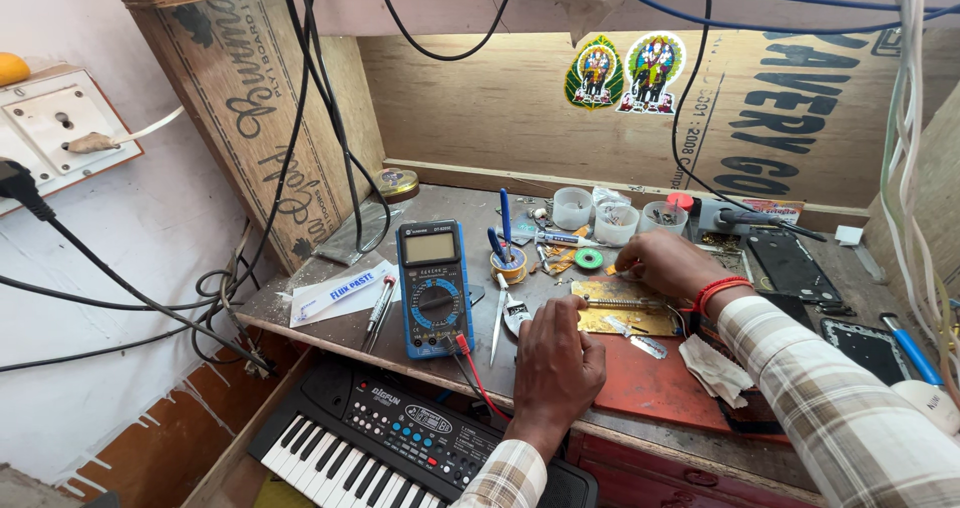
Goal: The person wipes a red workbench surface with a white cloth, then picks up and sets down a black smartphone, and continues wiping the surface. The person also handles a small white tube and a small white object during the cleaning.
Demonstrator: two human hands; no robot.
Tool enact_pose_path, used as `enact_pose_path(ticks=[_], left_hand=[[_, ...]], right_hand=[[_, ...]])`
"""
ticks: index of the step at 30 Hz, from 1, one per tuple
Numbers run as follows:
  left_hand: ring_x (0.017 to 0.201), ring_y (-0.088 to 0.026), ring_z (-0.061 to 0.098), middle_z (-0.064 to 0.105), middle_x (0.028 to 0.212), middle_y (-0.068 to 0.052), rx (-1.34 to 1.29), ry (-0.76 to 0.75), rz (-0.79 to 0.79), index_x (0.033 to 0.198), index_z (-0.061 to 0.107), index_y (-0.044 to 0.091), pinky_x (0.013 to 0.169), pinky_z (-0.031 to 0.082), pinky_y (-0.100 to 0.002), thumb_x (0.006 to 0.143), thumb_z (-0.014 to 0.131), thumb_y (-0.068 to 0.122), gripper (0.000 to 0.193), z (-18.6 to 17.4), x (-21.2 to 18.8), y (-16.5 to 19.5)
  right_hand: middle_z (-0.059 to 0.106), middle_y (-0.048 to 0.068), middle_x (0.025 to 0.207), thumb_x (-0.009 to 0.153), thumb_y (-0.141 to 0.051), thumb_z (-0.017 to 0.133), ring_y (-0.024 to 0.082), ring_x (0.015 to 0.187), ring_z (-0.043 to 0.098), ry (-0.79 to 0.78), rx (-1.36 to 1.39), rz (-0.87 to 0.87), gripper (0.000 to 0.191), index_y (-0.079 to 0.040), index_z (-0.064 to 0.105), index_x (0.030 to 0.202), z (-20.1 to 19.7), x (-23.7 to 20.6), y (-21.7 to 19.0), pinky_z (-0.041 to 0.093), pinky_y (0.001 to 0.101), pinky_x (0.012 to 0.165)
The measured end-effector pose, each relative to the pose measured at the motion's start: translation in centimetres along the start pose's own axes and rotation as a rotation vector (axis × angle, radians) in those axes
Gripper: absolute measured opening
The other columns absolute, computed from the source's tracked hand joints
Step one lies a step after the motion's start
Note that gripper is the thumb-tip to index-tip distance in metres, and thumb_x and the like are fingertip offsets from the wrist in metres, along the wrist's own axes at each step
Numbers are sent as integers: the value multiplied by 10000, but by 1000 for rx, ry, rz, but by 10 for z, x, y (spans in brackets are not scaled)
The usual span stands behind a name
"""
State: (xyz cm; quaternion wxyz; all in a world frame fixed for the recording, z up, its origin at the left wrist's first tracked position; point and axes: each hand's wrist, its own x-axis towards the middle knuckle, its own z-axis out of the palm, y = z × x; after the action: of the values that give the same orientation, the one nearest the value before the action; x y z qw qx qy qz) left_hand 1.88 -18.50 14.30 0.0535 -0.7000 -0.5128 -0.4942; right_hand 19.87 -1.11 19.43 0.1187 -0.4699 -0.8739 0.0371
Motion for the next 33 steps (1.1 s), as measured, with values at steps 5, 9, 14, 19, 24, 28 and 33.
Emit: enact_pose_path(ticks=[5, 9, 14, 19, 24, 28, 33], left_hand=[[953, -328, 617, 599, 987, -139, -3, -8, -5, 1175, 519, 45, 820, 449, -474, 822, 601, 29, 363, 0, 1, 0], [975, -328, 621, 603, 994, -138, 4, 0, 8, 1168, 520, 46, 843, 454, -471, 827, 603, 37, 351, -2, 1, 0], [981, -324, 624, 611, 1019, -138, 0, 1, 6, 1171, 524, 47, 852, 454, -470, 831, 606, 49, 350, -5, 1, 2], [992, -325, 623, 611, 1020, -141, 10, -12, -4, 1169, 523, 46, 858, 452, -470, 843, 614, 66, 339, -6, 1, 3], [1001, -323, 624, 614, 1029, -143, 8, -3, 4, 1170, 518, 42, 865, 452, -471, 840, 618, 72, 346, -8, 2, 4], [1007, -327, 626, 619, 1028, -142, 6, 8, 10, 1171, 518, 48, 881, 455, -475, 846, 620, 74, 341, -8, 3, 4], [1010, -340, 624, 622, 1025, -143, -10, -4, -16, 1182, 518, 50, 874, 450, -482, 841, 625, 73, 359, -8, 3, 6]], right_hand=[[769, 158, 960, 861, -108, 711, 329, 902, 750, 93, 42, -69, 192, -115, 810, 1025, 11, 2, -5, 572, 417, 796], [749, 167, 908, 865, -127, 692, 349, 899, 726, 90, 43, 9, 135, -101, 782, 962, 14, 1, -9, 553, 438, 763], [732, 155, 844, 860, -120, 663, 352, 853, 716, 148, -10, -47, 77, -97, 736, 872, 19, 4, -13, 539, 454, 714], [728, 156, 835, 853, -111, 661, 363, 854, 707, 176, -18, -93, 76, -99, 736, 856, 22, 3, -9, 532, 470, 711], [729, 151, 846, 848, -89, 657, 363, 849, 703, 230, 24, -164, 54, -69, 707, 845, 18, -1, -7, 534, 461, 721], [731, 146, 873, 824, -29, 626, 336, 845, 720, 300, 148, -86, 93, -45, 689, 890, 1, -10, 5, 554, 430, 739], [744, 145, 919, 877, -67, 640, 337, 881, 723, 215, 42, 161, 94, -60, 716, 931, -19, -44, 39, 564, 434, 774]])
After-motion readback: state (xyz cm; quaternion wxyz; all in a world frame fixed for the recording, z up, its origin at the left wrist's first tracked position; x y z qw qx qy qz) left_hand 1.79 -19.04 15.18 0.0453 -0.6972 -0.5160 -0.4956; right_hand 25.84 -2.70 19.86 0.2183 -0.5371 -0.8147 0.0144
